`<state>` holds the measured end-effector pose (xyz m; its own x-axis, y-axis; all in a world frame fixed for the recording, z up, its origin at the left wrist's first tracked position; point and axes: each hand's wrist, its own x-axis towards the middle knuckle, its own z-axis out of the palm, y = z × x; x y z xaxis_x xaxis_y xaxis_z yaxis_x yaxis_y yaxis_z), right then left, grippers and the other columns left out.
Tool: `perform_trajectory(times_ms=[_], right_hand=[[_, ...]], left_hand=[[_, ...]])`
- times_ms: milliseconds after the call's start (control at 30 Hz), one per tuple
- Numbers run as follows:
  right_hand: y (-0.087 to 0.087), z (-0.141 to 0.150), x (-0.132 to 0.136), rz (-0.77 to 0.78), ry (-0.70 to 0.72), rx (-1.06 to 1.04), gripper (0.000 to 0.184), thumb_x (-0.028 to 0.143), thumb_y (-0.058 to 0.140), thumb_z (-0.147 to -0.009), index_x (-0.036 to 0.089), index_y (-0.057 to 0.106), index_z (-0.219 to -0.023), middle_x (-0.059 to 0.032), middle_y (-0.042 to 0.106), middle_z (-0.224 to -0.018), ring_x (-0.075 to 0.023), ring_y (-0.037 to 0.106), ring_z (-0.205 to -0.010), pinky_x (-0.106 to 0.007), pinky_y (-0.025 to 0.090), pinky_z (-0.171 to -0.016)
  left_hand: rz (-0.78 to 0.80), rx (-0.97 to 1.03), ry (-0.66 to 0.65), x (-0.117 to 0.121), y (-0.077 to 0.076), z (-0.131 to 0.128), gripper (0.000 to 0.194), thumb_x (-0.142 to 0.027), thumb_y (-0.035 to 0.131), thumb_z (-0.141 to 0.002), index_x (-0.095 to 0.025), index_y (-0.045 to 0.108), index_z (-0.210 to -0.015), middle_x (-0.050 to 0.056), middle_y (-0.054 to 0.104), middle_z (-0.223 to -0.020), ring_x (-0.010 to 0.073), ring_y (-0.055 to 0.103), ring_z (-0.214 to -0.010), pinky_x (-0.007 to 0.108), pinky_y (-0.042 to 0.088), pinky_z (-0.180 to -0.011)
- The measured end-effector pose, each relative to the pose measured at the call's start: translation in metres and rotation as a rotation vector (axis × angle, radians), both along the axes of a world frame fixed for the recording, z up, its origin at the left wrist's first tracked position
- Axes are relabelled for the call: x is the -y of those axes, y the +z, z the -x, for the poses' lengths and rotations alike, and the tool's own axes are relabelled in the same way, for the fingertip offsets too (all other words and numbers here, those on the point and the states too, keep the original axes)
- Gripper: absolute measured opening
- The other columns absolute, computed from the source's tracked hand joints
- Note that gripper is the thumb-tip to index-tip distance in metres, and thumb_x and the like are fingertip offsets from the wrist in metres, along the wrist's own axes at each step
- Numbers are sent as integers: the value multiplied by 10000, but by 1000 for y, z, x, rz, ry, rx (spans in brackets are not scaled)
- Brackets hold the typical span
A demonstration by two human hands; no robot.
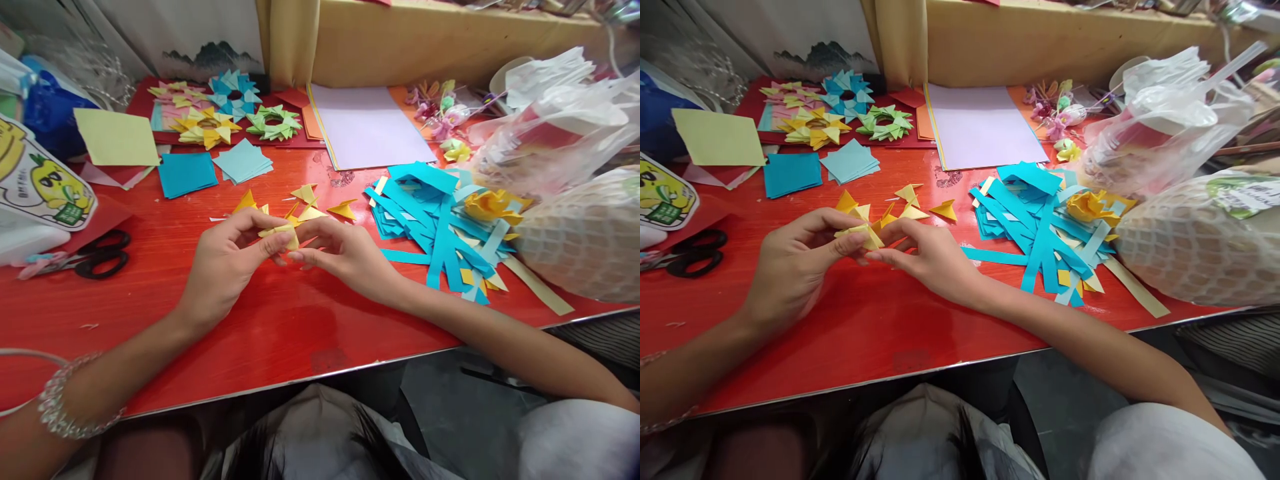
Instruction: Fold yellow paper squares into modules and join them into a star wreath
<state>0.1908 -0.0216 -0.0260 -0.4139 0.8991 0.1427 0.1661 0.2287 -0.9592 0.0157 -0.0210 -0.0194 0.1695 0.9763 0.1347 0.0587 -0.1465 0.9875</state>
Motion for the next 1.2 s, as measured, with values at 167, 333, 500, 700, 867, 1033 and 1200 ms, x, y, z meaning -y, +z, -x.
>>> perform_trajectory(times_ms=[167, 333, 500, 700, 867, 1033, 1200], right_hand=[[2, -1, 3, -43, 51, 170, 254, 331, 485, -903, 132, 617, -818, -34, 655, -729, -117, 633, -696, -240, 492, -650], [1, -3, 2, 64, 66, 48, 231, 300, 478, -905, 130, 624, -849, -34, 659, -726, -113, 658, -695, -234, 534, -674], [3, -4, -2, 245, 107, -61, 272, 367, 572, -842, 111, 629, -771, -44, 659, -710, -132, 677, -658, -251, 564, -640], [5, -3, -5, 386, 104, -138, 275, 367, 646, -781, 103, 622, -708, -34, 655, -656, -143, 688, -613, -245, 576, -584], [5, -2, -2, 395, 142, -132, 275, 378, 641, -781, 109, 621, -723, -27, 652, -644, -142, 685, -602, -249, 578, -583], [5, -3, 0, 374, 186, -116, 275, 389, 611, -805, 119, 608, -749, -26, 657, -627, -138, 680, -601, -251, 573, -594], [6, -3, 1, 389, 205, -1, 321, 420, 577, -824, 107, 610, -762, -54, 671, -684, -121, 659, -571, -250, 562, -573]], left_hand=[[69, -21, -19, 3, 4, -3, 74, -256, 692, -754, -207, 650, -791, -28, 627, -709, 88, 555, -582, 209, 465, -579], [106, -136, -18, -1, 5, -1, 153, -328, 667, -767, -179, 634, -750, -6, 593, -721, 99, 517, -599, 222, 427, -558], [135, -162, -26, -4, 1, 3, 209, -321, 663, -775, -170, 594, -648, -20, 544, -595, 100, 508, -582, 218, 418, -567], [126, -174, -59, -8, 3, 5, 210, -365, 601, -820, -182, 656, -732, -1, 605, -690, 112, 545, -639, 218, 434, -594], [37, -338, -102, -6, 9, 5, 176, -358, 633, -794, -202, 626, -715, -13, 594, -697, 114, 518, -655, 217, 407, -611], [10, -382, -103, -5, 11, 4, 248, -394, 616, -794, -194, 563, -657, -20, 545, -626, 117, 498, -604, 233, 381, -574], [-2, -472, -188, -6, 10, 4, 221, -394, 589, -805, -193, 594, -714, -15, 584, -689, 118, 495, -622, 231, 367, -573]])
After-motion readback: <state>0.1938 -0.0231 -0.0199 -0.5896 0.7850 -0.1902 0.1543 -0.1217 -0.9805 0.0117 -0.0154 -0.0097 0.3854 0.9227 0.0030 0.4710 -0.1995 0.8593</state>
